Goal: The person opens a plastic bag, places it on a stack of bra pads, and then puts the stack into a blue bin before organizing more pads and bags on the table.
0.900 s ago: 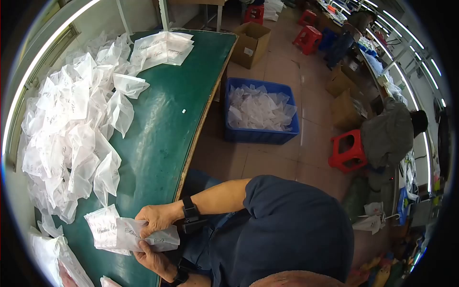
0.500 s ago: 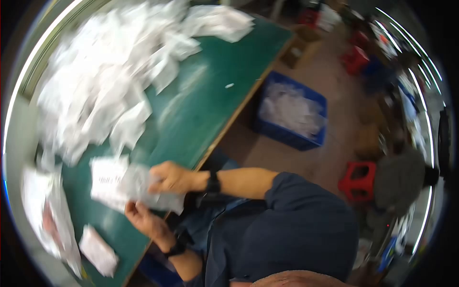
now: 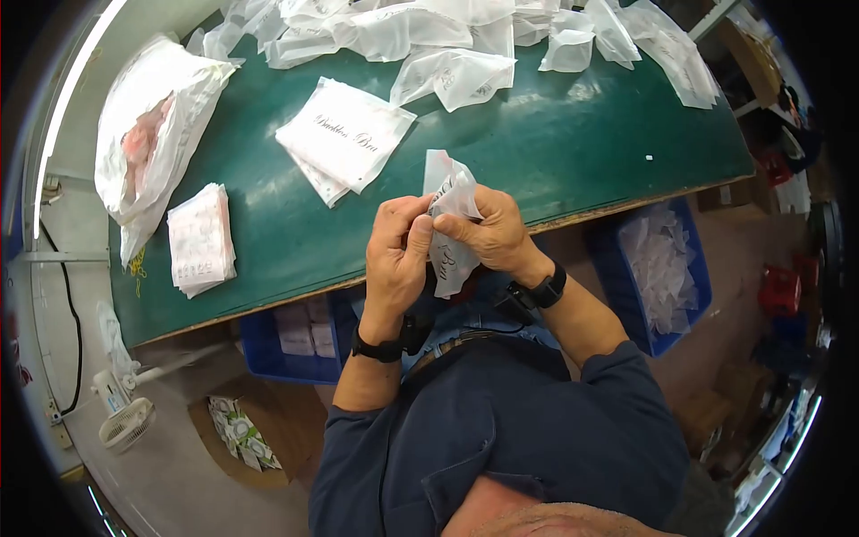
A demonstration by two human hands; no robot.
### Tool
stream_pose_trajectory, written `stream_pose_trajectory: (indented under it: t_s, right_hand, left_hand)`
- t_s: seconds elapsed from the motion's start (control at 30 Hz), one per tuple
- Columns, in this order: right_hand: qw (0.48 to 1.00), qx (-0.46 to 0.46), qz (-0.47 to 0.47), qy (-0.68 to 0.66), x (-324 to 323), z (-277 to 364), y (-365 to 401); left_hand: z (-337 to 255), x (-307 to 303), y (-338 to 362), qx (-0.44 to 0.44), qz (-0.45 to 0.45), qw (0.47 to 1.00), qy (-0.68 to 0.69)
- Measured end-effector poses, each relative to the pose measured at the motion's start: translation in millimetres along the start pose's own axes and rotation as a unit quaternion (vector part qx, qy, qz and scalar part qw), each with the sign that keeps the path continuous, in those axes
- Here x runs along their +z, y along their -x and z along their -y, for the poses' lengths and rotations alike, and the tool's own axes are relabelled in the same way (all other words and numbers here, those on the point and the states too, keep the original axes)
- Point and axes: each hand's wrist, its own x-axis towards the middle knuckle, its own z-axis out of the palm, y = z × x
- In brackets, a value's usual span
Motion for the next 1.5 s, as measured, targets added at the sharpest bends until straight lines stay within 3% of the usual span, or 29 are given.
stream_pose_trajectory:
  t_s: [0.07, 0.17, 0.3, 0.4, 0.43, 0.53, 0.67, 0.73, 0.87, 0.97, 1.1, 1.13, 1.23, 1.37, 1.5]
  right_hand:
    - [0.999, -0.011, 0.024, 0.020, 0.4, 2.7, 0.0]
    - [0.995, -0.037, 0.064, 0.061, 0.1, 4.5, -1.1]
    - [0.987, -0.080, 0.084, 0.108, -1.6, 1.1, 0.2]
    - [0.980, 0.076, 0.132, -0.129, -9.4, 5.2, 2.6]
    - [0.980, 0.074, 0.134, -0.129, -8.9, 5.3, 0.5]
    - [0.996, 0.028, 0.073, 0.051, -7.6, 4.3, -1.4]
    - [0.985, -0.058, 0.026, 0.161, -1.7, 6.0, 5.7]
    - [0.986, -0.055, 0.015, 0.156, -7.5, 6.9, 10.0]
    - [0.988, -0.036, -0.005, 0.148, -10.5, 9.9, 16.4]
    - [0.990, -0.014, 0.008, 0.141, -1.0, 10.1, 17.5]
    - [0.991, -0.010, 0.040, 0.126, 3.1, 15.5, 18.3]
    - [0.990, -0.026, 0.031, 0.132, 1.2, 16.7, 20.9]
    - [0.988, -0.056, 0.017, 0.144, -4.8, 19.7, 26.4]
    - [0.991, -0.026, 0.007, 0.133, -17.9, 18.4, 25.2]
    - [0.989, -0.045, -0.006, 0.144, -17.7, 17.1, 21.7]
  left_hand:
    - [4.5, -1.8, 5.2, -0.011, 0.020, 0.999, 0.044]
    - [3.4, 3.2, 13.3, -0.133, 0.017, 0.974, 0.182]
    - [3.5, 1.4, 17.7, -0.144, 0.003, 0.969, 0.199]
    - [0.0, -2.2, 15.0, -0.120, -0.042, 0.967, 0.221]
    - [-1.0, -3.3, 13.4, -0.107, -0.065, 0.965, 0.232]
    - [-0.5, 7.6, 22.3, -0.082, -0.040, 0.983, 0.161]
    - [5.6, 8.6, 27.0, -0.050, -0.061, 0.993, 0.086]
    - [10.8, 2.8, 29.8, -0.038, -0.080, 0.994, 0.064]
    - [12.4, -7.3, 33.1, -0.100, -0.100, 0.982, 0.125]
    - [1.8, -10.2, 30.5, -0.163, -0.007, 0.958, 0.236]
    - [-22.1, -6.2, 25.5, -0.244, -0.002, 0.930, 0.274]
    - [-15.9, -10.2, 26.4, -0.244, -0.002, 0.931, 0.273]
    - [20.1, -36.2, 34.5, -0.074, -0.103, 0.992, 0.009]
    - [23.1, -22.3, 46.6, -0.128, -0.097, 0.980, 0.121]
    - [24.2, -34.1, 47.5, -0.055, -0.126, 0.990, 0.017]
